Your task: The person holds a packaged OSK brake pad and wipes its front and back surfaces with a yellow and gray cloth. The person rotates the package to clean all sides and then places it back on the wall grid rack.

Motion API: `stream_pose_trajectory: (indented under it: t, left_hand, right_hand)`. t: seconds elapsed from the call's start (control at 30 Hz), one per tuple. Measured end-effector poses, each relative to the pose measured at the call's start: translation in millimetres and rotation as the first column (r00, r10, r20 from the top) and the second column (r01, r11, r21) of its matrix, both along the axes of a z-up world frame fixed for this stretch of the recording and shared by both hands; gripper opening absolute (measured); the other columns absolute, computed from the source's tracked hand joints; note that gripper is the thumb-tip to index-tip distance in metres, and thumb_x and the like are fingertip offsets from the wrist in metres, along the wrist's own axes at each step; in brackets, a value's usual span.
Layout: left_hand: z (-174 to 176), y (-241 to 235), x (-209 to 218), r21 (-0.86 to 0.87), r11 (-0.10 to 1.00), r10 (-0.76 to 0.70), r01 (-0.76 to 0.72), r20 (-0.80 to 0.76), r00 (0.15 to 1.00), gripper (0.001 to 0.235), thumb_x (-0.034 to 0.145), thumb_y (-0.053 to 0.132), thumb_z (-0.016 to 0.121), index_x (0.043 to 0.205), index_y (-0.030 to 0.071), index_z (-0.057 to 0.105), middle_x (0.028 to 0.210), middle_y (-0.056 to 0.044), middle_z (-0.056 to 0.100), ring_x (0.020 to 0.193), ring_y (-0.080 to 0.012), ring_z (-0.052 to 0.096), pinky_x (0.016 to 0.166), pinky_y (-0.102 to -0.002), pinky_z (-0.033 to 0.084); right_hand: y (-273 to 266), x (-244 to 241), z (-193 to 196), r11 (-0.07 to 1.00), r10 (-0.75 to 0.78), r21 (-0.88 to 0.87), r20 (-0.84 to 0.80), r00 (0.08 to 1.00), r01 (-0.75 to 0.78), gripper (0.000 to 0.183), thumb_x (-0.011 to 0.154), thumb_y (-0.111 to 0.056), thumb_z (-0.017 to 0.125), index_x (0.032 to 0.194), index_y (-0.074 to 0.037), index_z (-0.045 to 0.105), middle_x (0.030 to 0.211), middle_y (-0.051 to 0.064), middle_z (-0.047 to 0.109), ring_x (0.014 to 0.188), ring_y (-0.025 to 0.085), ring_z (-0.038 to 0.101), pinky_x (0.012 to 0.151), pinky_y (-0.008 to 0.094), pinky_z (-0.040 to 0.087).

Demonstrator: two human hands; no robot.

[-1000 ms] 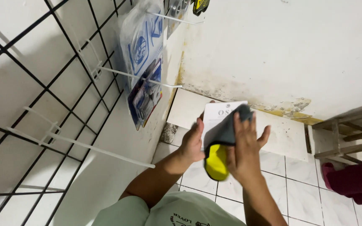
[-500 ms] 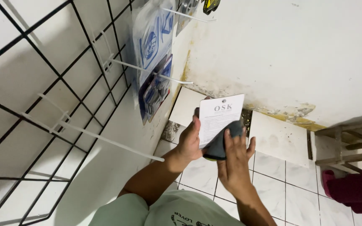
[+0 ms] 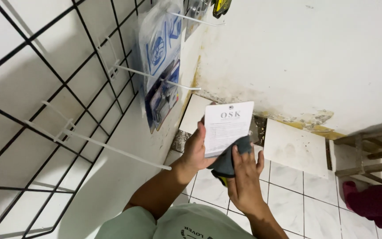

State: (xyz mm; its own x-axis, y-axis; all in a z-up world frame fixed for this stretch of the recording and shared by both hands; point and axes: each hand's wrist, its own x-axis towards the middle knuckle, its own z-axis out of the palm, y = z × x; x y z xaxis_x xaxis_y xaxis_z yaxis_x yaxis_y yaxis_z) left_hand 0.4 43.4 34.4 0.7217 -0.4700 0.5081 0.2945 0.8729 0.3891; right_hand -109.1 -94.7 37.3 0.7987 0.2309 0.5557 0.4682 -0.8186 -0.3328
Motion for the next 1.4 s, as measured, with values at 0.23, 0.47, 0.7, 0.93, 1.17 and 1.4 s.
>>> stream_pose_trajectory:
  t: [0.23,0.47,0.7,0.93,1.17,1.4]
  left_hand:
    - [-3.9,-19.8,-9.6,0.012,0.99,-0.142,0.143,-0.01,0.99,0.068,0.107,0.046,0.036,0.166,0.018,0.016,0.17,-0.016,0.025,0.147,-0.0315,0.038,0.12,-0.054,0.037]
    - [-0.8,-18.4,-1.9,-0.029,0.987,-0.16,0.16,0.011,0.987,0.065,0.109,0.047,0.033,0.166,0.017,0.018,0.163,-0.016,0.036,0.139,-0.0284,0.047,0.113,-0.046,0.045]
    - [-2.4,-15.7,15.3,-0.012,0.992,-0.127,0.126,-0.077,0.989,0.065,0.109,0.046,0.038,0.166,0.023,0.02,0.162,-0.015,0.041,0.134,-0.0305,0.055,0.11,-0.053,0.047]
    - [-7.9,-22.1,33.6,-0.055,0.991,-0.122,0.121,-0.029,0.992,0.055,0.112,0.045,0.041,0.159,0.019,0.034,0.151,-0.018,0.051,0.127,-0.0314,0.061,0.103,-0.049,0.058]
    - [1.3,-35.8,22.2,-0.104,0.977,-0.187,0.188,0.016,0.982,0.063,0.111,0.063,0.026,0.164,0.03,0.032,0.164,-0.012,0.043,0.15,-0.0382,0.042,0.118,-0.067,0.04]
    - [-12.3,-54.0,7.0,-0.15,0.969,-0.203,0.194,-0.048,0.978,0.076,0.106,0.07,0.012,0.168,0.026,0.017,0.17,-0.005,0.028,0.155,-0.0289,0.032,0.129,-0.063,0.023]
  right_hand:
    - [-20.1,15.5,42.6,0.994,-0.101,-0.026,0.115,0.988,0.104,0.066,0.094,-0.011,0.049,0.154,0.008,0.031,0.156,0.036,0.039,0.154,0.053,0.021,0.124,0.063,-0.002]
    - [-21.5,12.7,27.1,0.998,-0.053,-0.01,0.154,0.987,0.055,0.07,0.085,-0.001,0.052,0.152,0.009,0.032,0.14,0.032,0.046,0.132,0.046,0.044,0.117,0.062,0.027]
    - [-23.7,-8.7,-34.3,0.994,-0.081,0.079,0.036,0.996,0.078,0.072,0.079,0.014,0.053,0.149,0.005,0.043,0.151,0.026,0.047,0.125,0.039,0.046,0.107,0.047,0.042]
    - [-61.0,-21.3,-20.2,0.953,-0.248,0.171,-0.042,0.968,0.252,0.073,0.077,0.024,0.052,0.147,0.003,0.05,0.133,0.028,0.063,0.103,0.027,0.054,0.093,0.032,0.051]
    - [-56.7,-51.8,-29.0,0.926,-0.064,0.371,-0.033,0.997,0.072,0.067,0.074,0.0,0.05,0.141,-0.001,0.053,0.138,0.022,0.06,0.108,0.03,0.053,0.088,0.038,0.051]
    - [-15.7,-21.4,-7.9,0.984,-0.155,-0.105,-0.071,0.985,0.147,0.069,0.102,-0.038,0.043,0.152,0.009,0.034,0.145,0.036,0.042,0.149,0.058,0.013,0.117,0.067,0.004]
